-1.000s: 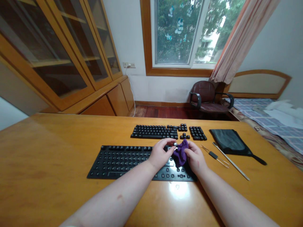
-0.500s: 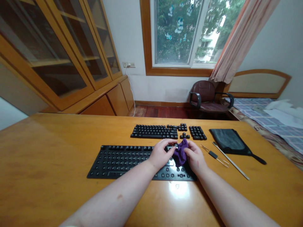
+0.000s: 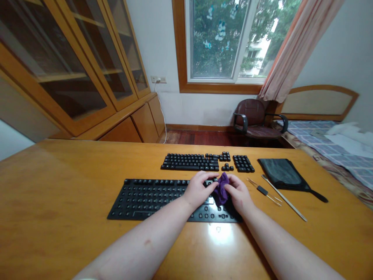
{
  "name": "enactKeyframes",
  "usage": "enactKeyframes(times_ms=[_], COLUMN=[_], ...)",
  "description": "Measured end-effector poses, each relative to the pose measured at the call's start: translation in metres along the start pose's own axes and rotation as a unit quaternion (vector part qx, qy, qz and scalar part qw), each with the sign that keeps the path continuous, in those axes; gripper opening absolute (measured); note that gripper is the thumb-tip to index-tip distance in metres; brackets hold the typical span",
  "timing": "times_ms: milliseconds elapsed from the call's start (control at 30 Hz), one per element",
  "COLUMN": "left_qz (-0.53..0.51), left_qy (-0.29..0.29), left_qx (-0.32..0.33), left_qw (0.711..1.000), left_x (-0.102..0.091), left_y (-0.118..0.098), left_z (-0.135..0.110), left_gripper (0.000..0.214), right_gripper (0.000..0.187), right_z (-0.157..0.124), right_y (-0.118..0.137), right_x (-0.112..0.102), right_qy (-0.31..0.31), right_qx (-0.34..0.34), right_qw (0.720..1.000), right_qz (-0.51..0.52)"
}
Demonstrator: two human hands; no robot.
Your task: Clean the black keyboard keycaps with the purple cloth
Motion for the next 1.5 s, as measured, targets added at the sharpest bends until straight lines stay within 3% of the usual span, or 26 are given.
enactKeyframes(times_ms=[133,300,367,500,633,767,1033,1500], left_qz=[-0.033,-0.136,-0.117,0.031,0.173,0.250,0.275,0.255], left_qy=[-0.024,-0.098,-0.052,0.104,0.202,0.274,0.284,0.237], left_qx=[-0.022,-0.108,-0.128,-0.098,-0.077,-0.072,-0.099,-0.155], left_qw=[0.999,0.980,0.984,0.989,0.961,0.926,0.913,0.924], left_x=[-0.001,-0.017,-0.028,-0.050,-0.057,-0.056,-0.055,-0.058], left_y=[0.002,0.010,0.011,0.012,0.009,0.004,0.002,0.008], left_z=[0.002,0.016,0.022,0.025,0.023,0.023,0.024,0.023], left_gripper=[0.023,0.023,0.024,0.030,0.036,0.034,0.031,0.028], right_gripper=[0.014,0.015,0.015,0.011,0.011,0.011,0.014,0.015], right_z=[-0.001,-0.001,0.000,0.002,0.003,0.004,0.004,0.003], right_y=[-0.001,-0.005,-0.004,-0.002,-0.004,-0.007,-0.008,-0.006], right_x=[-0.001,-0.005,-0.006,-0.005,-0.005,-0.005,-0.005,-0.006], right_qy=[-0.023,-0.059,-0.062,-0.054,-0.053,-0.047,-0.038,-0.030], right_qx=[-0.004,-0.002,0.002,0.007,0.000,0.004,0.001,0.003], right_qw=[1.000,0.996,0.994,0.993,0.993,0.992,0.990,0.994], right_qz=[0.019,0.063,0.089,0.106,0.106,0.120,0.134,0.100])
Point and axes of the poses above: each hand's wrist, its own z-axis towards the middle knuckle, its own x-axis out of the palm, y = z × x, the point moved 1 cm from there along z, towards the middle knuckle, and after that the axes turned 9 degrees about y, right-handed, at the moved point
